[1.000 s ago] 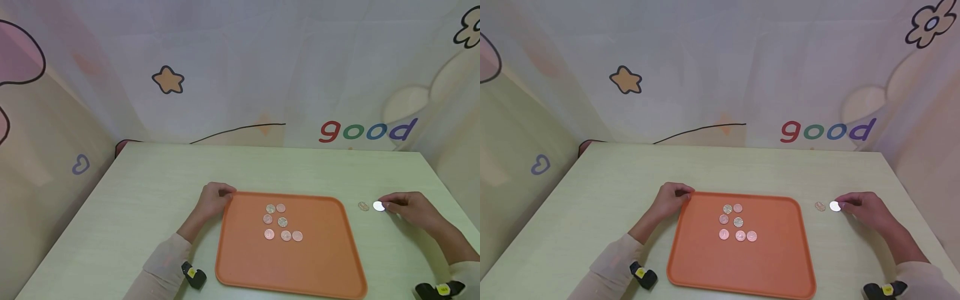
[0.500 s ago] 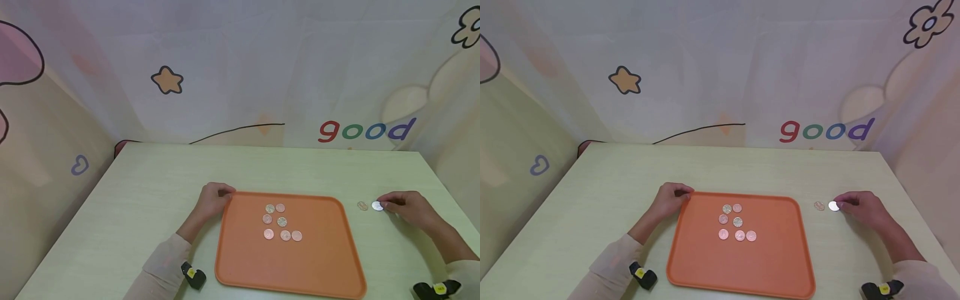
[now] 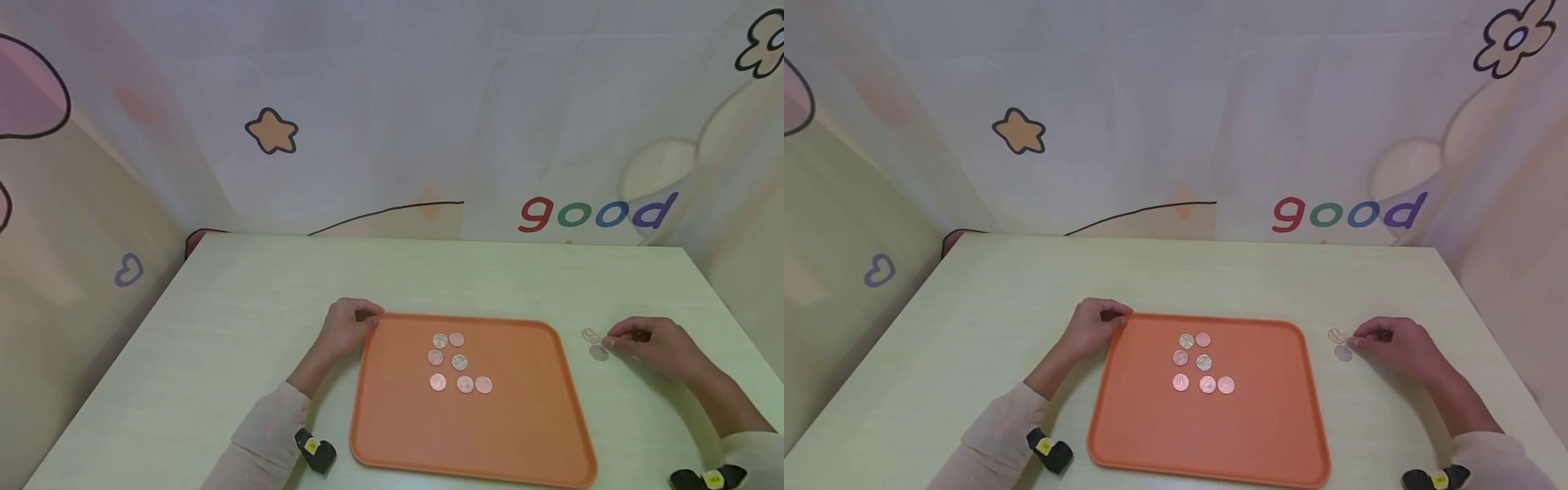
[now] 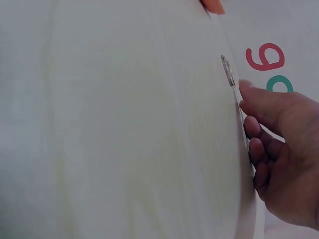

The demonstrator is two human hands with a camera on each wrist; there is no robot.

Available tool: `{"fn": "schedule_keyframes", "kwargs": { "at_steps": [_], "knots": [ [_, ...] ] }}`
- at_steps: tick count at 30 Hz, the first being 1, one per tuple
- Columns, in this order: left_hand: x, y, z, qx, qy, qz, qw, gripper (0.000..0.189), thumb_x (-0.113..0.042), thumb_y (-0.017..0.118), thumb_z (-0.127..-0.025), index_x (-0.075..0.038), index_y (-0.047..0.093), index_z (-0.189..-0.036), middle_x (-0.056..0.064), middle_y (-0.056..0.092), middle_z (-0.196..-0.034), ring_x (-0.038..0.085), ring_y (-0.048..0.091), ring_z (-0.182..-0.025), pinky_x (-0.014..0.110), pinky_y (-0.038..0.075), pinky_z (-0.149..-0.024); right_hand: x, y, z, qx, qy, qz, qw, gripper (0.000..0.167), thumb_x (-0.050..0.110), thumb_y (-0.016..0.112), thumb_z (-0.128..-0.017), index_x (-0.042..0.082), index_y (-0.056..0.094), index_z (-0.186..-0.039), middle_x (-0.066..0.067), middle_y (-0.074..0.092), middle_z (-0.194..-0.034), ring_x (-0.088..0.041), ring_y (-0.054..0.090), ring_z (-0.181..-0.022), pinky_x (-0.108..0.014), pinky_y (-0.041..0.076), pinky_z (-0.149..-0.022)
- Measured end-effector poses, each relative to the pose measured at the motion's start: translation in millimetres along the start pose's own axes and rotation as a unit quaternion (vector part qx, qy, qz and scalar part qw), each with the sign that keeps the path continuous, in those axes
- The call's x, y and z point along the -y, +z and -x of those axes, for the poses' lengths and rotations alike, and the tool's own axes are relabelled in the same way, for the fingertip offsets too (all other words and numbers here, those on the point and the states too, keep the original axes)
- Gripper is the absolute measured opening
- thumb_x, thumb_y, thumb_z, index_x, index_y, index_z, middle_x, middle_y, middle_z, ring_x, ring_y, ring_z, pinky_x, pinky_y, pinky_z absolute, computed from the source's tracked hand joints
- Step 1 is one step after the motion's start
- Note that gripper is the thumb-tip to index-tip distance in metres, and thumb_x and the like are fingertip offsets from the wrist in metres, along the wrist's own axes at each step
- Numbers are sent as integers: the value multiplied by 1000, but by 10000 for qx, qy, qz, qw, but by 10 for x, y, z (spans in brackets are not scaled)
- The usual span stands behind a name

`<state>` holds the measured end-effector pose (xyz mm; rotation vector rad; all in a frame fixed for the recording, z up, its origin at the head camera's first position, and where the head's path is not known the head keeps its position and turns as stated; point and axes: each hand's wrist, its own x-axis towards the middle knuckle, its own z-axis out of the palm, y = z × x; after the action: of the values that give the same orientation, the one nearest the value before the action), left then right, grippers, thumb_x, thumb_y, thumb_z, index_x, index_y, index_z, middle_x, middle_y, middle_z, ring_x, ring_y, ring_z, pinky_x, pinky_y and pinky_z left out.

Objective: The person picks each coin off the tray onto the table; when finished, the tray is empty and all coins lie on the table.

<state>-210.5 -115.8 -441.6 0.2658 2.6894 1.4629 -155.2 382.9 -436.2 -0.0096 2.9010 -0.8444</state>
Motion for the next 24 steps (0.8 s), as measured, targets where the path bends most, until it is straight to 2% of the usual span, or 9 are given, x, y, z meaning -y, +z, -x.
{"fn": "schedule_keyframes", "kwargs": {
  "at_steps": [3,16,24],
  "knots": [
    [5,-4,1,-23,19,-20,10000,18,2,65,-92,-2,79,-102,14,78,-105,27,72,-99,39,59,-87,18,10,6,55,14,-48,10000,34,31,77,-90,0,73,-104,4,63,-86,-1,46,-73,-20,42,-63],
    [20,2,1,-23,22,-40,10000,18,2,66,-92,-3,79,-102,14,78,-105,26,73,-99,38,59,-87,45,29,30,40,-10,27,10000,35,32,81,-87,2,71,-101,1,61,-87,-3,44,-74,-20,41,-63],
    [12,10,-5,-31,51,-43,10000,17,2,65,-92,-2,79,-102,15,78,-105,28,73,-99,40,59,-88,-5,25,48,-60,-214,-113,9997,29,27,71,-96,-1,72,-104,2,65,-90,0,45,-74,-19,43,-63]
  ]
}}
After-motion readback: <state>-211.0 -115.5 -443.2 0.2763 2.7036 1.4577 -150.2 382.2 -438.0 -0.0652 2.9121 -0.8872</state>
